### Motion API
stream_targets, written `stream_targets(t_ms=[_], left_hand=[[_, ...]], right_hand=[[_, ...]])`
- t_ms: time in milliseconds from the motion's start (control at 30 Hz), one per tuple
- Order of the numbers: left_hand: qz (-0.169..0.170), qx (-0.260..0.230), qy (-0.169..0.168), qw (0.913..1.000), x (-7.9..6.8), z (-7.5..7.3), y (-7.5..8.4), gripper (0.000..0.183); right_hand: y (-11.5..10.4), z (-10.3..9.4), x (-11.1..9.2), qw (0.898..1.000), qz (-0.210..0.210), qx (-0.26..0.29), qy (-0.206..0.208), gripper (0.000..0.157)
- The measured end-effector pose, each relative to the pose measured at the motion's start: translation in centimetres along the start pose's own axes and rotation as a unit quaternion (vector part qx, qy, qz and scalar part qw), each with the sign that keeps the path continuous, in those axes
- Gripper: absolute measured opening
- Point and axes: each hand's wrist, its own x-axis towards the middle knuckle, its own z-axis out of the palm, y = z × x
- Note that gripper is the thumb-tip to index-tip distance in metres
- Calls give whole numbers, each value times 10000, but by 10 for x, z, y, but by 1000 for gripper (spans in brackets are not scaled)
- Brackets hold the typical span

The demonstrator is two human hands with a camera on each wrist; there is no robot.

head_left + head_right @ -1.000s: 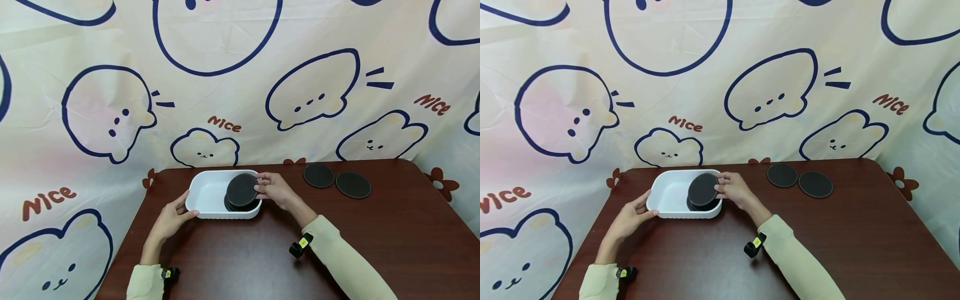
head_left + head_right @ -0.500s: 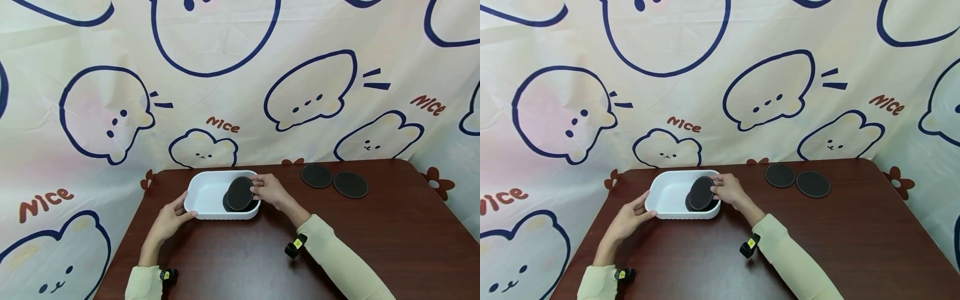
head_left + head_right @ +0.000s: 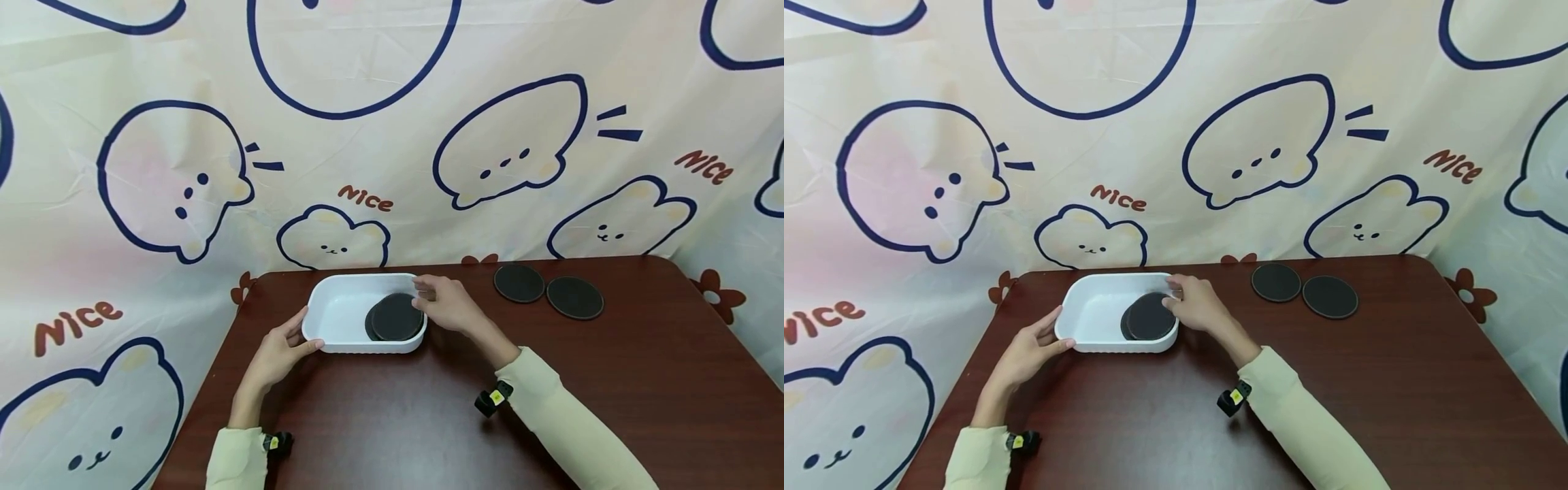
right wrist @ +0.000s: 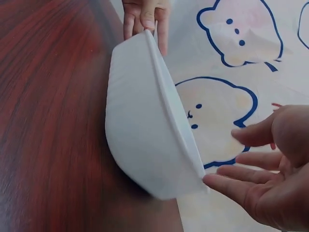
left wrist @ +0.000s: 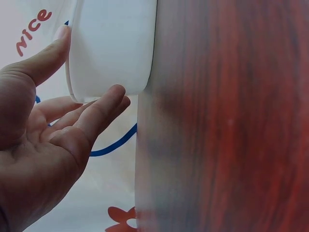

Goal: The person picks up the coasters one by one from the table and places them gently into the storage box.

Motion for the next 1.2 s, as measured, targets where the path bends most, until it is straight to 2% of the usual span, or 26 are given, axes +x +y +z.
stream_targets(t_ms=[167, 533, 667, 900, 1200], left_hand=[[-52, -51, -7, 10000, 0, 1, 0, 91], [-69, -44, -6, 10000, 0, 0, -1, 91], [-52, -57, -18, 10000, 0, 0, -2, 91], [-39, -22, -7, 10000, 0, 0, -2, 91], [-40, -4, 12, 10000, -1, 1, -2, 91]], right_hand=[[20, -3, -7, 9993, -233, 167, 230, 58], [68, -14, -21, 9992, -204, 67, 329, 77], [84, -25, -26, 9988, -117, -95, 460, 83], [108, -45, -36, 9948, 105, -806, 620, 92], [136, -66, -47, 9918, 259, -940, 831, 95]])
